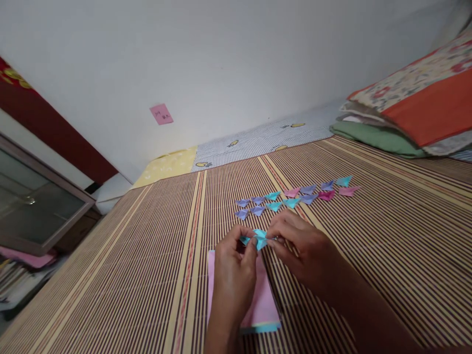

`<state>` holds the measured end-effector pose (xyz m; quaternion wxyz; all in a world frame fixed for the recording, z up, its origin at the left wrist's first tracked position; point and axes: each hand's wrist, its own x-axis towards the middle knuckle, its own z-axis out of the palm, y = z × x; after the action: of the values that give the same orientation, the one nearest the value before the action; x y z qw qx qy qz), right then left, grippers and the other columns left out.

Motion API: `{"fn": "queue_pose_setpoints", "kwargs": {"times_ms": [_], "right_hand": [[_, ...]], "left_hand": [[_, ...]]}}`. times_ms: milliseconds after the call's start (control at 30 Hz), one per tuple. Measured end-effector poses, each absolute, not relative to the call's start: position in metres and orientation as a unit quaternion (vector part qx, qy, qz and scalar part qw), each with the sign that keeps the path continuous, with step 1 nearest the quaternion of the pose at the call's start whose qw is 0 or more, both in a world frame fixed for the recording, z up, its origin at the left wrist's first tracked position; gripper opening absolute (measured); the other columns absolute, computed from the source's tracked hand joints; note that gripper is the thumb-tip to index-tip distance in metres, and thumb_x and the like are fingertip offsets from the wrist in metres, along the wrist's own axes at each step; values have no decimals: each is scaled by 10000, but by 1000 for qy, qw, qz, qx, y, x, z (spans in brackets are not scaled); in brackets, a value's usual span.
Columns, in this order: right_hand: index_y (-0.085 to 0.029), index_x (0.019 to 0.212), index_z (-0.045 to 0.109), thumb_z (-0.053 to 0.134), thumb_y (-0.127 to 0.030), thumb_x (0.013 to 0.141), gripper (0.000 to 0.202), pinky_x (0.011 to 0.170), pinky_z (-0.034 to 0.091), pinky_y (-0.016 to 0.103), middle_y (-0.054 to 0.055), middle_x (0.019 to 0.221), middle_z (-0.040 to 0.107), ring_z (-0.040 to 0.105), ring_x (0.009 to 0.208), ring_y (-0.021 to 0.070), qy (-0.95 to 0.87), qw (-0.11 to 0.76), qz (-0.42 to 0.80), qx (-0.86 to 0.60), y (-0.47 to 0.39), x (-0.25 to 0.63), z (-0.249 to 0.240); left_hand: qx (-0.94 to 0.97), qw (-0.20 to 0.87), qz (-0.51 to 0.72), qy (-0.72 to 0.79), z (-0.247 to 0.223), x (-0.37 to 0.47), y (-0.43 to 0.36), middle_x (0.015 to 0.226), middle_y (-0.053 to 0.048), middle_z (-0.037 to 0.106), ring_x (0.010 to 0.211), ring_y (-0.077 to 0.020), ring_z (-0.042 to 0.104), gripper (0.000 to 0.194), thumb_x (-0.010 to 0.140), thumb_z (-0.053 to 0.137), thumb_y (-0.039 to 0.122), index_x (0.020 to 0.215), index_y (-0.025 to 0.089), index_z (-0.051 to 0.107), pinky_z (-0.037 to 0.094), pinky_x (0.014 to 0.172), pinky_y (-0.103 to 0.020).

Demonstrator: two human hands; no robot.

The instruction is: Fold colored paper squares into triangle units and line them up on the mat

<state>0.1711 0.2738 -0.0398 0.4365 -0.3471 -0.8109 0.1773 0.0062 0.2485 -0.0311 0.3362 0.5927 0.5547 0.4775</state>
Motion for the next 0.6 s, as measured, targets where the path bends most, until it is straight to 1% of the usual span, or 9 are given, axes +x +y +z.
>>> {"fn": "queue_pose_setpoints", "kwargs": {"times_ms": [100,200,300,367,500,600], "right_hand": [[-192,872,574,431,-79,976,210,730,448,330,43,904,565,601,834,193,-830,393,162,-360,274,172,-40],[-190,863,572,419,-52,937,218,727,435,348,45,892,567,603,833,208,-846,351,142,-375,273,170,-41],[-193,831,554,432,-28,892,214,682,406,334,39,880,570,597,806,205,-853,328,133,-383,271,168,-41],[-195,827,547,445,-30,888,202,675,393,328,34,875,569,587,785,196,-850,331,135,-388,271,168,-41],[-195,826,537,471,-75,933,175,686,384,322,23,848,564,565,764,184,-837,357,148,-389,273,169,-40],[-194,815,531,470,-98,956,181,689,379,320,23,844,556,553,764,183,-831,368,157,-387,274,169,-40]], "left_hand": [[598,337,473,553,-33,6,250,749,-10,616,686,-171,558,140,953,582,250,821,208,606,410,608,-282],[606,331,464,554,-34,6,252,740,-5,602,677,-169,551,137,953,574,241,824,208,608,408,605,-282],[609,330,460,556,-33,7,252,729,1,587,671,-166,543,142,949,573,230,812,208,602,409,607,-279],[606,338,460,554,-33,7,251,722,5,580,668,-163,543,145,952,569,232,813,207,601,414,609,-277],[609,353,463,539,-33,8,250,764,-4,609,711,-166,574,131,956,574,235,835,204,613,437,637,-276],[616,355,464,529,-33,7,250,762,1,601,731,-166,584,122,951,579,216,834,204,613,445,647,-272]]}}
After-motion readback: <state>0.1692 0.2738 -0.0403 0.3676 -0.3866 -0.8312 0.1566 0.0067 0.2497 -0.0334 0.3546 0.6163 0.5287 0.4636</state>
